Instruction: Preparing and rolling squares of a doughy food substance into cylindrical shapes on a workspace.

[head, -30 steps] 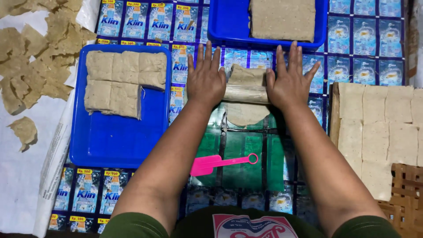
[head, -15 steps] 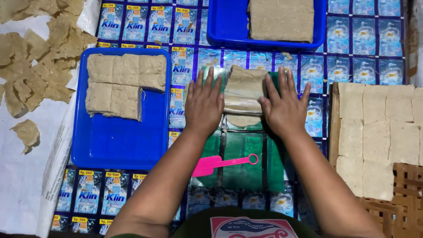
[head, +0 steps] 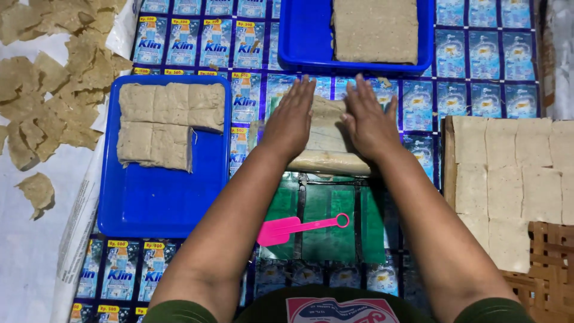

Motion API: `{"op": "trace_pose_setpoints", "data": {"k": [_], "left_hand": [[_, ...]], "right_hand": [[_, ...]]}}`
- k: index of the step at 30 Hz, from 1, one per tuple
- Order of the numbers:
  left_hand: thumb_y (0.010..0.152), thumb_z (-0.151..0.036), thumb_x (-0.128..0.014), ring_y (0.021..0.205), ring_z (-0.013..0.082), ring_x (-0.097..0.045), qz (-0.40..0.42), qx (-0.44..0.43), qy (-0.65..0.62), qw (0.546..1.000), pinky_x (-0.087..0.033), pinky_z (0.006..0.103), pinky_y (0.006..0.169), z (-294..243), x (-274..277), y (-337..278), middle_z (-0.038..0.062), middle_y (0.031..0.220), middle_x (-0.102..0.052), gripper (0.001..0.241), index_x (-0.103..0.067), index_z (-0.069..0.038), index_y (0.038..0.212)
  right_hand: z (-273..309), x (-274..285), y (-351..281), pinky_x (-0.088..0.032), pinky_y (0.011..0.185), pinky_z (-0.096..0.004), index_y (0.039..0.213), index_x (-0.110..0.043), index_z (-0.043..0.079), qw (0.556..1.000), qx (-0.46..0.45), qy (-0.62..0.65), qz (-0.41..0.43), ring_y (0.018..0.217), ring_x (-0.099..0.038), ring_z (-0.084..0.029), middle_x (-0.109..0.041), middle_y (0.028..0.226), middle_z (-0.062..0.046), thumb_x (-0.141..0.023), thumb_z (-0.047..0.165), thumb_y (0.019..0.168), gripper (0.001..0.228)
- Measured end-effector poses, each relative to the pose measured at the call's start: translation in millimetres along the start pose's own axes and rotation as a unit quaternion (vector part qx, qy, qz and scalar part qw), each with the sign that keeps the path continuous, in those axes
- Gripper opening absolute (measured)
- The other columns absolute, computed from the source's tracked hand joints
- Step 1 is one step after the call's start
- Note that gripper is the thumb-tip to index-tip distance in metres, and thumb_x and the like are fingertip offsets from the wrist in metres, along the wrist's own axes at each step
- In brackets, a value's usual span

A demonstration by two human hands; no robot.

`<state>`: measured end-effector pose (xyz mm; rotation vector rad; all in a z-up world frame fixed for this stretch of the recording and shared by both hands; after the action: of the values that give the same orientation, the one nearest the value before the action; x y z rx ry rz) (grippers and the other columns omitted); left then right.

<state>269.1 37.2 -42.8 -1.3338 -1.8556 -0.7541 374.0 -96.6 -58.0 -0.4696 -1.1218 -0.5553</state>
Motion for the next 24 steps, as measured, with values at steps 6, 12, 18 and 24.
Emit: {"op": "trace_pose_setpoints", "data": {"k": [6,12,18,24], "left_hand": [[0.107,-0.023,-0.052,0.146,0.0194,-0.044,-0.018,-0.041,-0.008,0.999,-0.027,0.0439,0.125,26.2,-21.1,8.0,-0.005,0.146,-0.059,0.036,-0.058,-0.029,0.142],[0.092,-0.021,-0.074,0.11,0.0275,-0.06,-0.089,-0.122,-0.066,0.986,-0.05,0.0422,0.096,13.6,-4.2,-3.7,0.0,0.104,-0.061,0.017,-0.074,-0.025,0.109],[0.093,-0.018,-0.068,0.108,0.034,-0.062,-0.018,-0.105,-0.022,0.994,-0.05,0.0485,0.094,-3.3,3.8,-42.0,0.007,0.108,-0.063,0.022,-0.071,-0.022,0.115],[0.077,-0.06,-0.076,0.119,0.0302,-0.059,-0.043,-0.138,0.118,0.982,-0.028,0.0595,0.117,-3.1,16.5,-104.9,0.009,0.115,-0.063,0.077,-0.054,-0.017,0.137]], "right_hand": [[-10.5,-23.4,-9.0,0.002,0.112,-0.083,0.16,-0.035,0.029,0.999,0.042,-0.019,-0.003,0.156,-0.025,-0.022,-0.033,0.168,0.002,-0.039,0.044,0.109,0.054],[-15.7,-5.3,-34.4,-0.008,0.119,-0.067,0.114,-0.076,0.033,0.971,0.156,0.045,-0.174,0.134,-0.061,-0.019,-0.073,0.124,0.009,-0.07,0.033,0.102,0.013],[4.2,7.2,-94.6,-0.027,0.119,-0.056,0.123,-0.071,0.025,0.973,0.145,-0.007,-0.181,0.125,-0.064,-0.02,-0.07,0.13,0.003,-0.06,0.04,0.103,0.027],[-14.1,-10.7,-113.0,-0.05,0.088,-0.045,0.117,-0.062,0.016,0.967,0.16,-0.132,-0.146,0.099,-0.066,-0.026,-0.06,0.1,-0.003,-0.07,0.065,0.083,0.06]]}}
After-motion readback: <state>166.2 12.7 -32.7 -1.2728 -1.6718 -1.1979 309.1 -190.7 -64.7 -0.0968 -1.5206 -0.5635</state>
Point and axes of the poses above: each hand's wrist, its own y-axis towards the middle knuckle, its own x-axis out of the back of the hand, z = x × y, the point moved 8 cm from there along y, towards the middle knuckle
